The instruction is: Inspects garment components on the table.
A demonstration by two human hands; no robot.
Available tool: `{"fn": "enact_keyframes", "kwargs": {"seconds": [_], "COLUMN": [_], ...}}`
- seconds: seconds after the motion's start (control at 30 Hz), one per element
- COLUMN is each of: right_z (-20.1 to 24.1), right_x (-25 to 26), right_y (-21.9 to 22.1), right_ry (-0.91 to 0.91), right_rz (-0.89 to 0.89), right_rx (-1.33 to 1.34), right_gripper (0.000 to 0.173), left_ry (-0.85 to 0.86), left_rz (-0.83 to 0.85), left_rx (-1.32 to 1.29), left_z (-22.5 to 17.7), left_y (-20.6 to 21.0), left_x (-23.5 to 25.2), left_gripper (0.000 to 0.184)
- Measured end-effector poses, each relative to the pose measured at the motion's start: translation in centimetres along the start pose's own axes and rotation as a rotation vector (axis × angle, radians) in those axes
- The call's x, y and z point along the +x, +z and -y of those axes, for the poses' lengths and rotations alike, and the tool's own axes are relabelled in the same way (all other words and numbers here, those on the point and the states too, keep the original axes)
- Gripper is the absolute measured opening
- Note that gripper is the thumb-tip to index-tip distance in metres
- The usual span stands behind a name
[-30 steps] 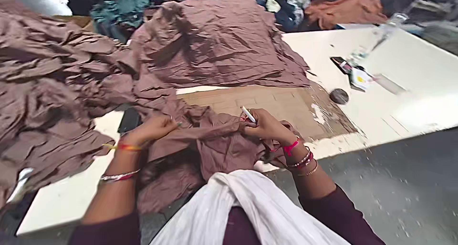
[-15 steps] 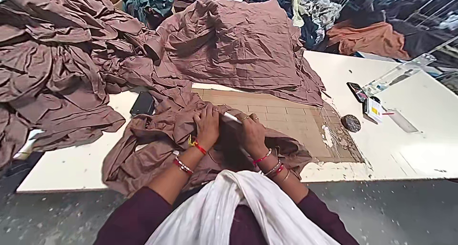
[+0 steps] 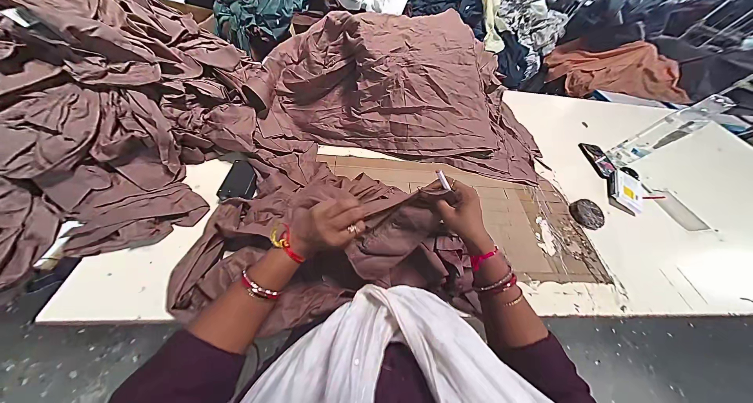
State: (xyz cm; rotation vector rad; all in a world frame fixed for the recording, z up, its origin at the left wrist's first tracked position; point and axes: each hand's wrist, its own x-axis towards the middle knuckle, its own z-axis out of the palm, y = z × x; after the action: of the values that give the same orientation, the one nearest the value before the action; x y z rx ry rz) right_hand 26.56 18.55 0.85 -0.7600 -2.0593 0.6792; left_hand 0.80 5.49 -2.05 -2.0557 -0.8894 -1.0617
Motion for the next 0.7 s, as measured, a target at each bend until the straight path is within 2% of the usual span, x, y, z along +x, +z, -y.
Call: {"fn": "enact_keyframes", "kwargs": {"seconds": [0.07,0.2,0.3,0.37,0.43,0.5,0.57,0.63,0.7], "right_z": [-0.2,-0.7,-1.1,-1.3,-1.5,-1.6,-0.8,0.9,2.5], "right_x": [0.1,0.3,0.4,0.7,0.9,0.7,0.3,-0.5,-1.5], "right_y": [-0.5,-1.6,-1.9,-1.9,-1.6,-1.0,-0.5,-0.2,0.2], "right_ry": [-0.002,0.004,-0.021,0.001,-0.006,-0.078,-0.192,-0.310,-0.420], "right_rz": [0.000,0.063,0.068,0.024,-0.018,-0.089,-0.194,-0.311,-0.378], "right_rx": [0.029,0.168,0.197,0.158,0.114,0.042,-0.076,-0.203,-0.300], "right_gripper": [0.015,0.011,0.021,0.025,0.025,0.027,0.027,0.024,0.020], "left_ry": [0.063,-0.217,-0.437,-0.580,-0.702,-0.766,-0.907,-1.106,-1.123], "left_rz": [0.061,0.204,0.373,0.443,0.452,0.416,0.425,0.427,0.421], "left_rx": [-0.004,0.091,-0.054,-0.313,-0.717,-1.208,-1.413,-1.243,-0.914], "left_z": [0.1,0.6,-0.2,-1.3,-2.5,-3.7,-4.8,-6.0,-6.5], "left_y": [-1.0,-1.5,-1.3,-1.3,-1.4,-1.2,-1.2,-0.8,-0.1], "left_x": [0.8,1.7,2.4,2.9,3.7,4.5,5.4,6.0,5.7], "left_gripper": [0.015,0.015,0.027,0.032,0.033,0.037,0.048,0.059,0.062]}}
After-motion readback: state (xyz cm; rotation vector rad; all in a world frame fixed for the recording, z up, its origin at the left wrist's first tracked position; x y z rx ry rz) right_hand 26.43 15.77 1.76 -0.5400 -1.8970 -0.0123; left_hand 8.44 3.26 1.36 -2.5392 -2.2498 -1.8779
